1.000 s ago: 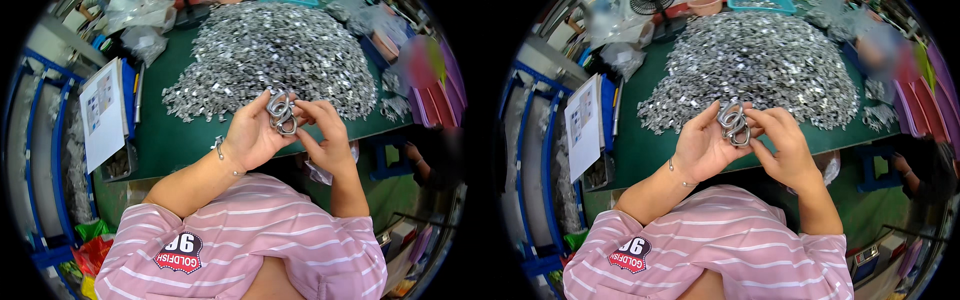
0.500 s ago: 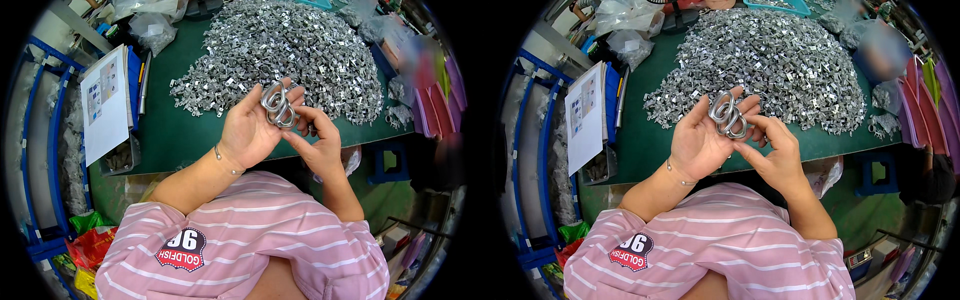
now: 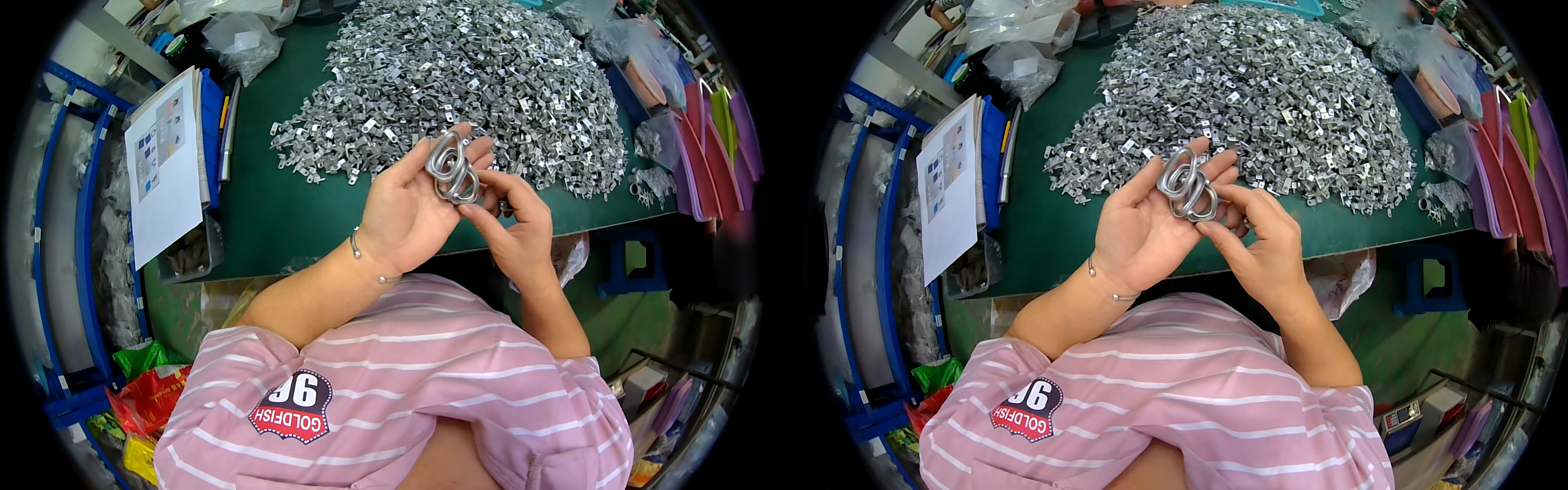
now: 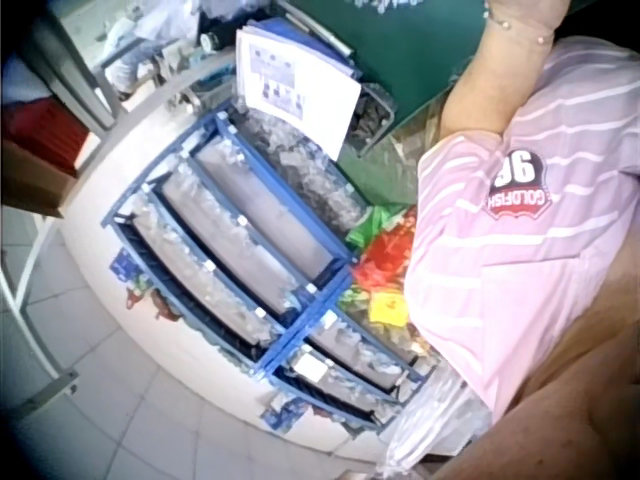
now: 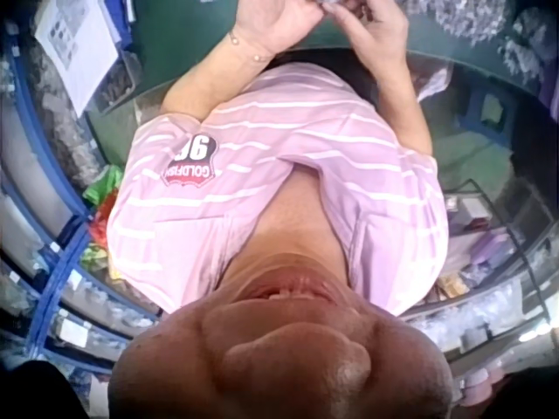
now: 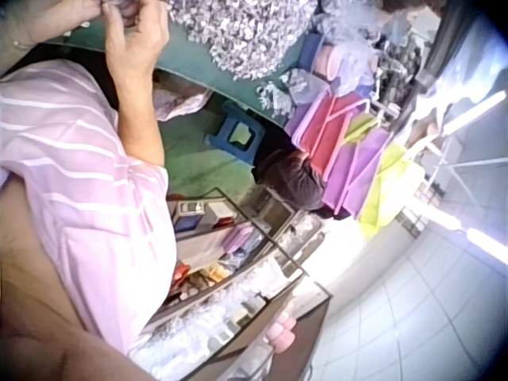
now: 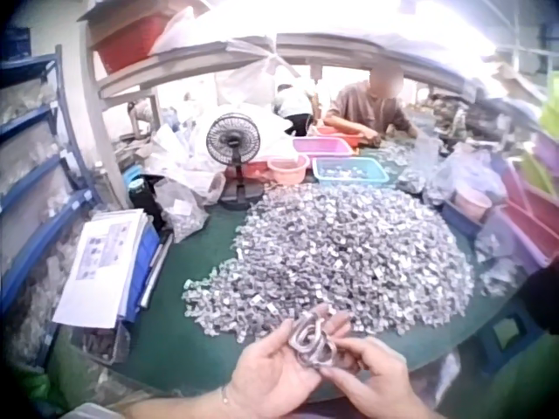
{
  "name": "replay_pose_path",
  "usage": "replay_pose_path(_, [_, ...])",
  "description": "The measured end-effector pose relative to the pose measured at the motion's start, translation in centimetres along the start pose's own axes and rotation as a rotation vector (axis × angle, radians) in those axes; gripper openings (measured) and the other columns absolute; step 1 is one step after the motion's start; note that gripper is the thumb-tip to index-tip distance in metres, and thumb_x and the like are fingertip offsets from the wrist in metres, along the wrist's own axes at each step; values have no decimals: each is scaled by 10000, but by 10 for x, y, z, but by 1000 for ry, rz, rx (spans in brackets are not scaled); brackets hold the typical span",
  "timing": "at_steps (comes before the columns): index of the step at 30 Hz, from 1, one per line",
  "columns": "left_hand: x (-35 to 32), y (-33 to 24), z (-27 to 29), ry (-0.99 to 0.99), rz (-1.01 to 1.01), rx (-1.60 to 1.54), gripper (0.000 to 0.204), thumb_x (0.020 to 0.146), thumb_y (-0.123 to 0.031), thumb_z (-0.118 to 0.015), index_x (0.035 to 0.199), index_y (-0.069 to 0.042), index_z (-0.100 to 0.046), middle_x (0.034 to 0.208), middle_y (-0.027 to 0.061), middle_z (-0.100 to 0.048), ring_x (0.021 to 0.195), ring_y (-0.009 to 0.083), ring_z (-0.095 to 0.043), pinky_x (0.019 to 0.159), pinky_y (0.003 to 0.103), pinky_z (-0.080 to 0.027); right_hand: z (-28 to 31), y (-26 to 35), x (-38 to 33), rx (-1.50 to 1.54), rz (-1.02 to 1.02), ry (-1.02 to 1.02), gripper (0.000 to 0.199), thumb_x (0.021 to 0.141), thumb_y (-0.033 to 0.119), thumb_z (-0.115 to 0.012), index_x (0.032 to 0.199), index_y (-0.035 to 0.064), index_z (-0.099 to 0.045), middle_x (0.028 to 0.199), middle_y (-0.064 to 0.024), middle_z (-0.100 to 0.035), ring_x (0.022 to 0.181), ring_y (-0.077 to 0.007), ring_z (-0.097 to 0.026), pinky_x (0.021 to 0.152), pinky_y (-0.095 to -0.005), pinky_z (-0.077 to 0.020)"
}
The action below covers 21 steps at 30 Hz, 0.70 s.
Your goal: The person sorts through a large pile of small metal clips on a green workbench by hand, picking up individual clips and setting them aside.
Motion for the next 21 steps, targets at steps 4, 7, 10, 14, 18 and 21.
replay_pose_path(4, [-1,3,3,-22,9,-60,454,1000,-300,-274,1361,-32,-346,1401,220,-360,1278,340,-383,1077,488,-288,1,0,-2,-17,16,-4,353,714,37,-743,1043,-3,-623,751,-57,-565,620,-128,-515,542,-249,-434])
replay_pose_path(7, [0,4,5,-40,24,-105,456,1001,-301,-275,1363,-32,-342,1404,221,-354,1286,340,-374,1074,486,-297,2,-1,-3,-31,13,-5,356,709,49,-752,1038,1,-624,741,-55,-562,619,-129,-513,550,-250,-433])
replay_pose_path(10, [-2,3,10,-25,6,-103,454,1001,-307,-281,1365,-44,-344,1405,214,-353,1295,337,-365,1066,482,-311,2,-8,-8,-4,61,-60,246,765,64,-714,989,1,-635,719,-60,-564,614,-141,-518,560,-261,-434])
replay_pose_path(14, [-1,4,7,-8,41,-117,456,999,-329,-292,1371,-73,-349,1402,197,-364,1307,329,-354,1055,482,-324,0,-54,-17,-65,33,-307,101,848,94,-637,883,-1,-634,705,-81,-579,611,-172,-540,569,-282,-433])
replay_pose_path(18, [-3,5,3,28,41,-147,472,996,-352,-294,1367,-65,-355,1421,199,-341,1319,337,-335,1064,493,-306,-19,-82,-38,-257,127,-239,83,840,97,-624,786,35,-617,658,-93,-551,584,-239,-541,549,-340,-408])
replay_pose_path(21, [-4,7,-1,62,34,-196,476,997,-354,-287,1367,-64,-358,1434,198,-326,1329,341,-317,1076,497,-284,-24,-76,-37,-373,320,-176,72,790,81,-645,738,63,-599,603,-74,-504,549,-266,-506,512,-375,-367])
Point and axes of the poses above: each hand's wrist, its own x-axis towards the middle knuckle, its own z-axis out of the back of the hand, y = z × x, the point moved 2 cm from there along x, towards the middle knuckle
